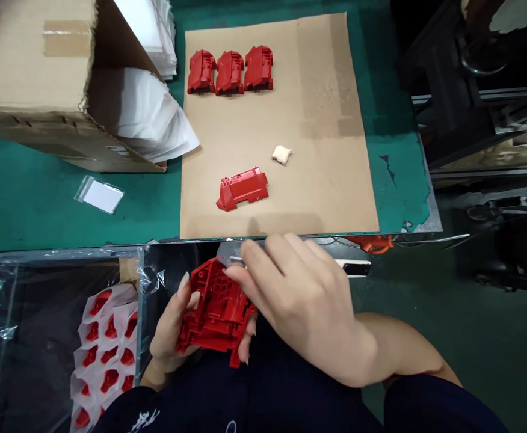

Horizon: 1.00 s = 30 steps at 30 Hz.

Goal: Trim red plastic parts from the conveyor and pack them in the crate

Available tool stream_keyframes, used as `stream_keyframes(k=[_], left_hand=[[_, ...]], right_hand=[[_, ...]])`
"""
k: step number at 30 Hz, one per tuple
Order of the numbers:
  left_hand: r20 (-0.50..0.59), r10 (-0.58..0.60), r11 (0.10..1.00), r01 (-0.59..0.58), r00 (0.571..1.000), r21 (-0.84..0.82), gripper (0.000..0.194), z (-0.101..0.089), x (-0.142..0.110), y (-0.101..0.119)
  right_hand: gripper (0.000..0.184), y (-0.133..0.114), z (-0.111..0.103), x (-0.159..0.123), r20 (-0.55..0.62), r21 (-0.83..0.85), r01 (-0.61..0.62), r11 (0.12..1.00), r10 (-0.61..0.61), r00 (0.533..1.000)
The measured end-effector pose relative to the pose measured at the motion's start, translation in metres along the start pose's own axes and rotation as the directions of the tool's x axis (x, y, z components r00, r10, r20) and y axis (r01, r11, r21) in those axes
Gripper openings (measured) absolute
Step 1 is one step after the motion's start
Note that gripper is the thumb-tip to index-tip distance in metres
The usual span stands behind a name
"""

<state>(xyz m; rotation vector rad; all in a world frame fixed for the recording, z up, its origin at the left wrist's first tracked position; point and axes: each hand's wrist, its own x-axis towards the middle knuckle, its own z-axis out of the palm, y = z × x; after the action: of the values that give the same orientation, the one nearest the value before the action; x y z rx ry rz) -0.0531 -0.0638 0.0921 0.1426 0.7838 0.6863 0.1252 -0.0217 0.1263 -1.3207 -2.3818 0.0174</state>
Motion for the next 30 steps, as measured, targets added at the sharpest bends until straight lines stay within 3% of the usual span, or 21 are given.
stream_keyframes(k=[7, 12, 18, 22, 26, 30], left_hand=[[-0.043, 0.020, 1.000, -0.019, 0.999, 0.009, 0.050, 0.009, -0.003, 0.001], [0.022, 0.008, 1.000, -0.009, 1.000, 0.023, 0.058, 0.002, -0.001, -0.002], [0.022, 0.020, 0.999, -0.020, 1.000, 0.036, 0.051, 0.000, 0.000, -0.002], [0.049, -0.044, 0.999, 0.043, 0.998, 0.030, 0.059, 0.001, 0.001, -0.002], [0.117, -0.055, 0.998, 0.052, 0.992, 0.024, 0.060, -0.008, 0.000, -0.007], [0.089, -0.037, 0.999, 0.038, 0.995, -0.002, 0.052, -0.017, -0.002, -0.011]], right_hand=[[0.030, -0.006, 0.000, 0.001, 0.022, -0.016, 0.034, 0.999, -0.033, 0.999], [0.028, -0.004, 0.002, 0.000, 0.008, -0.032, 0.029, 0.999, -0.029, 1.000], [0.026, -0.004, 0.004, -0.002, 0.001, -0.039, 0.022, 0.999, -0.022, 1.000], [0.026, -0.004, 0.005, -0.001, 0.015, -0.036, 0.022, 0.999, -0.022, 1.000], [0.027, -0.001, 0.005, -0.001, 0.027, -0.061, 0.006, 0.998, -0.004, 1.000], [0.028, 0.002, 0.005, -0.001, 0.015, -0.084, -0.039, 0.996, 0.041, 0.999]])
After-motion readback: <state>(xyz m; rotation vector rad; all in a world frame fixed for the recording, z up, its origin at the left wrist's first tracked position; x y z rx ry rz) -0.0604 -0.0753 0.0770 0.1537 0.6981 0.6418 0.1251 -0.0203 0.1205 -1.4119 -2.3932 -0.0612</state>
